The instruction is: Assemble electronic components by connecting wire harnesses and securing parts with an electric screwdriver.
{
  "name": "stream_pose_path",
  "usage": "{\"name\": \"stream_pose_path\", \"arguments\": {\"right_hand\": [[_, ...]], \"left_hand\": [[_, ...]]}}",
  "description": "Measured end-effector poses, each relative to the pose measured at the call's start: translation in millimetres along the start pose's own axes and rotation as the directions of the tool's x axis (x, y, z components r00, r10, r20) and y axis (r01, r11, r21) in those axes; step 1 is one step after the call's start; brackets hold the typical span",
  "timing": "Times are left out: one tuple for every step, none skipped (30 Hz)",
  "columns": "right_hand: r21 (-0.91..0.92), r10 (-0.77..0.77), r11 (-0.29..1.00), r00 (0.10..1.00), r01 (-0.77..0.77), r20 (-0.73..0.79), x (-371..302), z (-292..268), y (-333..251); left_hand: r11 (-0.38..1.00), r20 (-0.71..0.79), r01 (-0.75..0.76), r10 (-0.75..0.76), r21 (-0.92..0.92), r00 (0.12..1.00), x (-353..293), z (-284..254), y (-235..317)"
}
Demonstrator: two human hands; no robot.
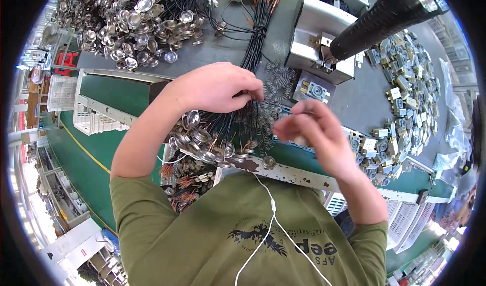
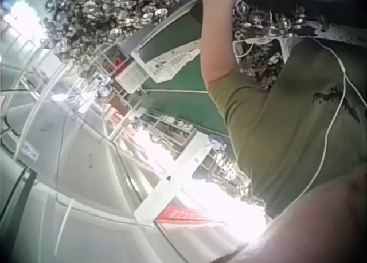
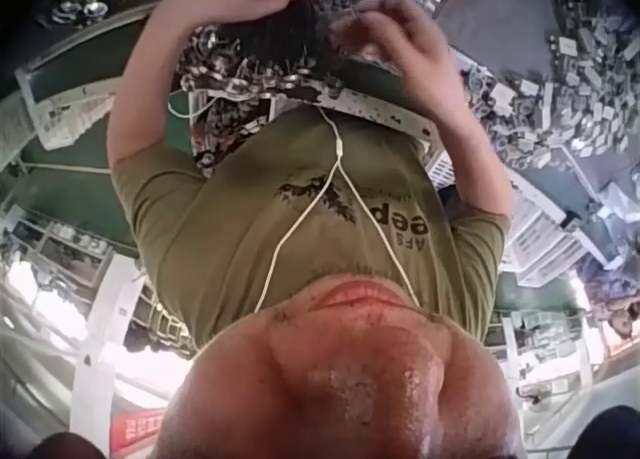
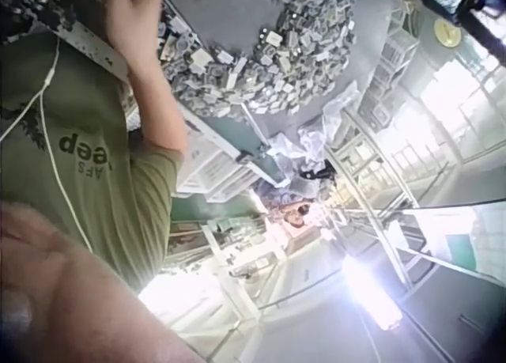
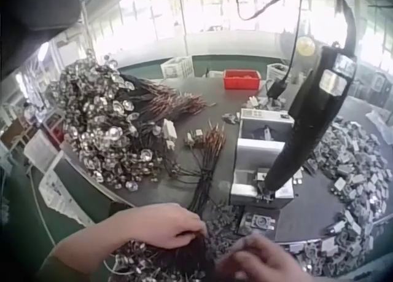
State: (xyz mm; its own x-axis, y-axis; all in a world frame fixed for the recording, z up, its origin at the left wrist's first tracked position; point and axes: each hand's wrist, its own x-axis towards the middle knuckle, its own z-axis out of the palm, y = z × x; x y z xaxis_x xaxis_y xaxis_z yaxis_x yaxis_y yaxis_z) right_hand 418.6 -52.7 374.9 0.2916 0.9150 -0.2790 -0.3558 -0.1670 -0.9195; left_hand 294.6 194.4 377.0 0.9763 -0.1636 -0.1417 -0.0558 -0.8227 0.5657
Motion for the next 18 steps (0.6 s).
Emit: {"name": "stream_pose_path", "arguments": {"right_hand": [[0.124,0.124,0.985,0.992,-0.123,-0.005,-7,-3,-23],[-0.085,0.196,0.978,0.979,-0.191,0.058,-7,-12,-44],[-0.291,0.279,0.927,0.954,-0.237,0.111,-2,-25,-55],[-0.697,0.249,0.710,0.961,-0.099,0.117,2,-37,-58],[-0.943,0.231,0.328,0.963,0.059,0.140,3,-45,-58],[-0.985,0.046,0.129,0.992,0.114,0.120,-3,-48,-48],[-0.987,0.056,0.125,0.992,0.104,0.112,-7,-50,-40],[-0.949,-0.084,0.281,0.989,0.140,0.121,-9,-51,-32],[-0.886,-0.223,0.423,0.969,0.192,0.104,-11,-53,-23],[-0.845,-0.185,0.518,0.982,0.132,0.040,-13,-56,-10],[-0.845,-0.176,0.519,0.984,0.127,0.040,-13,-55,-4],[-0.914,-0.271,0.373,0.961,0.161,0.059,-13,-54,1],[-0.961,-0.362,0.216,0.928,0.175,0.087,-12,-55,7],[-0.957,-0.421,0.232,0.905,0.172,0.061,-11,-57,16],[-0.958,-0.420,0.237,0.906,0.164,0.052,-11,-57,19],[-0.932,-0.407,0.339,0.913,0.127,-0.024,-11,-56,23],[-0.894,-0.389,0.439,0.916,0.089,-0.100,-10,-56,25],[-0.891,-0.389,0.447,0.914,0.078,-0.115,-9,-58,27]], "left_hand": [[1.000,-0.010,-0.028,0.028,0.006,1.000,-1,1,-2],[0.998,-0.016,-0.057,0.058,0.009,0.998,-2,2,-1],[0.999,-0.013,-0.048,0.048,0.006,0.999,-5,3,2],[0.998,-0.036,0.042,-0.044,-0.044,0.998,-3,1,5],[0.986,-0.052,0.132,-0.137,-0.097,0.989,-1,0,7],[0.988,-0.147,0.129,-0.140,-0.080,0.979,1,0,6],[0.999,-0.271,0.021,-0.030,-0.037,0.962,4,-2,7],[0.998,-0.345,-0.065,0.062,0.004,0.937,10,-5,7],[0.988,-0.414,-0.146,0.153,0.049,0.897,17,-9,9],[0.988,-0.447,-0.149,0.156,0.051,0.881,30,-11,16],[0.988,-0.448,-0.147,0.150,0.042,0.881,38,-7,19],[0.975,-0.438,-0.181,0.221,0.131,0.872,46,-4,22],[0.950,-0.418,-0.220,0.296,0.222,0.859,55,-3,22],[0.932,-0.363,-0.252,0.337,0.262,0.869,65,5,18],[0.931,-0.358,-0.259,0.341,0.258,0.869,70,10,19],[0.933,-0.355,-0.250,0.333,0.260,0.874,76,15,20],[0.934,-0.351,-0.241,0.326,0.263,0.878,82,18,21],[0.935,-0.333,-0.249,0.326,0.253,0.885,85,20,19]]}}
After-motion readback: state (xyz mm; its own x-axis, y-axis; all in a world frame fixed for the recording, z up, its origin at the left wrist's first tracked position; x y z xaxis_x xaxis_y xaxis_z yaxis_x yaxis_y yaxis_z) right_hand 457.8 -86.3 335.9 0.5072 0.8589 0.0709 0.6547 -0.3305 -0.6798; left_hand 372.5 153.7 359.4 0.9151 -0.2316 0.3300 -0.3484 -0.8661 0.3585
